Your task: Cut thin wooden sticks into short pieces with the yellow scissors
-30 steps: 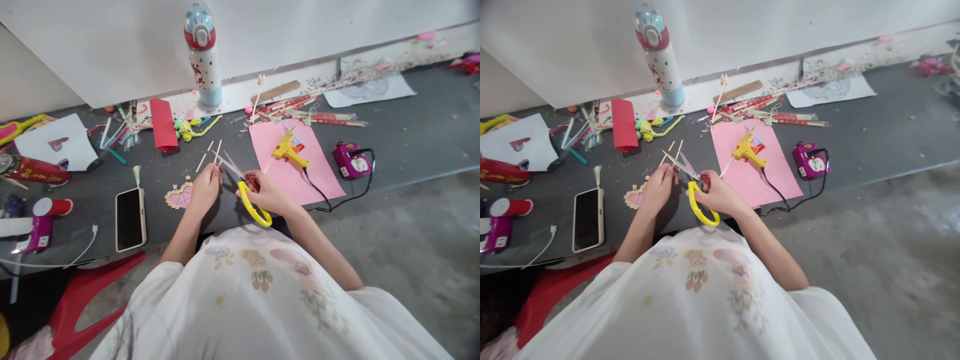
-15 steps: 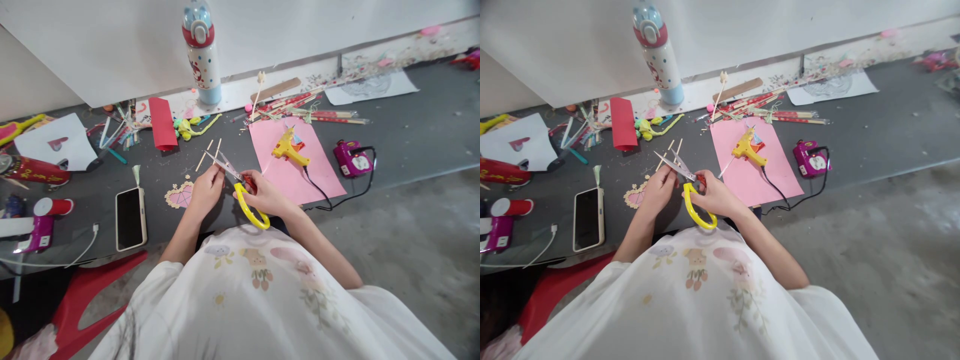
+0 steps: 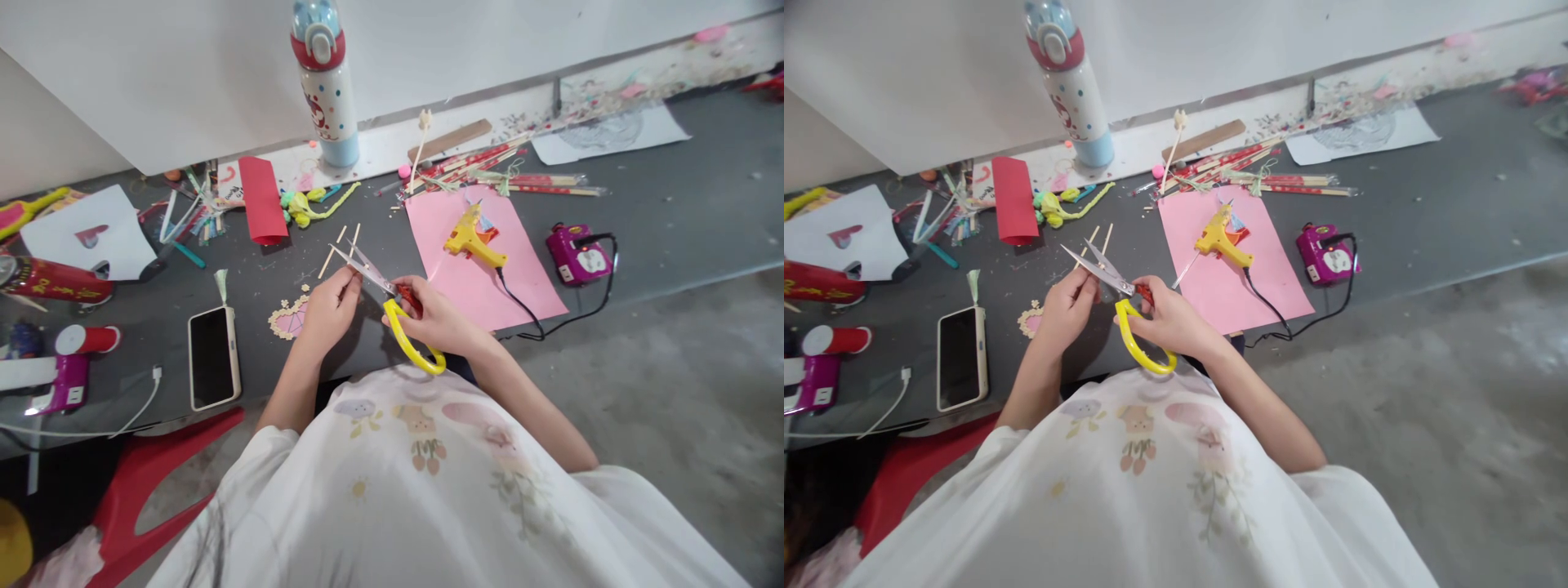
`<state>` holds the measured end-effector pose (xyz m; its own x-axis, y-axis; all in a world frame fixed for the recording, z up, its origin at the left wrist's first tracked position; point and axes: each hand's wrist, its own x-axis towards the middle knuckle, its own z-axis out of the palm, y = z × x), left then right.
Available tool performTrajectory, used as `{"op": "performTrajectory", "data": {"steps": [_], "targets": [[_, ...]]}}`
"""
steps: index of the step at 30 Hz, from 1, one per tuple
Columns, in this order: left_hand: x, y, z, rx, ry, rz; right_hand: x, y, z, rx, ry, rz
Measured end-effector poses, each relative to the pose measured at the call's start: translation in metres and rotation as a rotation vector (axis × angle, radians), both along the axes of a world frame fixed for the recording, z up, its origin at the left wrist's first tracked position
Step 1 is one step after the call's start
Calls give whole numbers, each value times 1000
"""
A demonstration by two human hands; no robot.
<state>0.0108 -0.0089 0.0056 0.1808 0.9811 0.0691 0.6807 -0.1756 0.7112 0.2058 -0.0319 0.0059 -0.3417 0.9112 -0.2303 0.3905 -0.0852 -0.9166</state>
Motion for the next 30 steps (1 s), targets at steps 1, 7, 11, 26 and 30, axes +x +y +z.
{"op": "performTrajectory", "data": {"steps": [1,7,11,26,30], "targets": [[0,0,0,5,1,-1,0,0,0,5,-6,-1],[-1,0,-1,24,1,-7,0,0,3,17,-23,-5],[-1,-1,-1,23,7,-1,-1,0,0,17,-8,-25],[1,1,-6,69,-71,-23,1,-2,2,74,-76,-12],[0,1,-8,0,-192,-32,2,-2,2,92,-86,1]]}}
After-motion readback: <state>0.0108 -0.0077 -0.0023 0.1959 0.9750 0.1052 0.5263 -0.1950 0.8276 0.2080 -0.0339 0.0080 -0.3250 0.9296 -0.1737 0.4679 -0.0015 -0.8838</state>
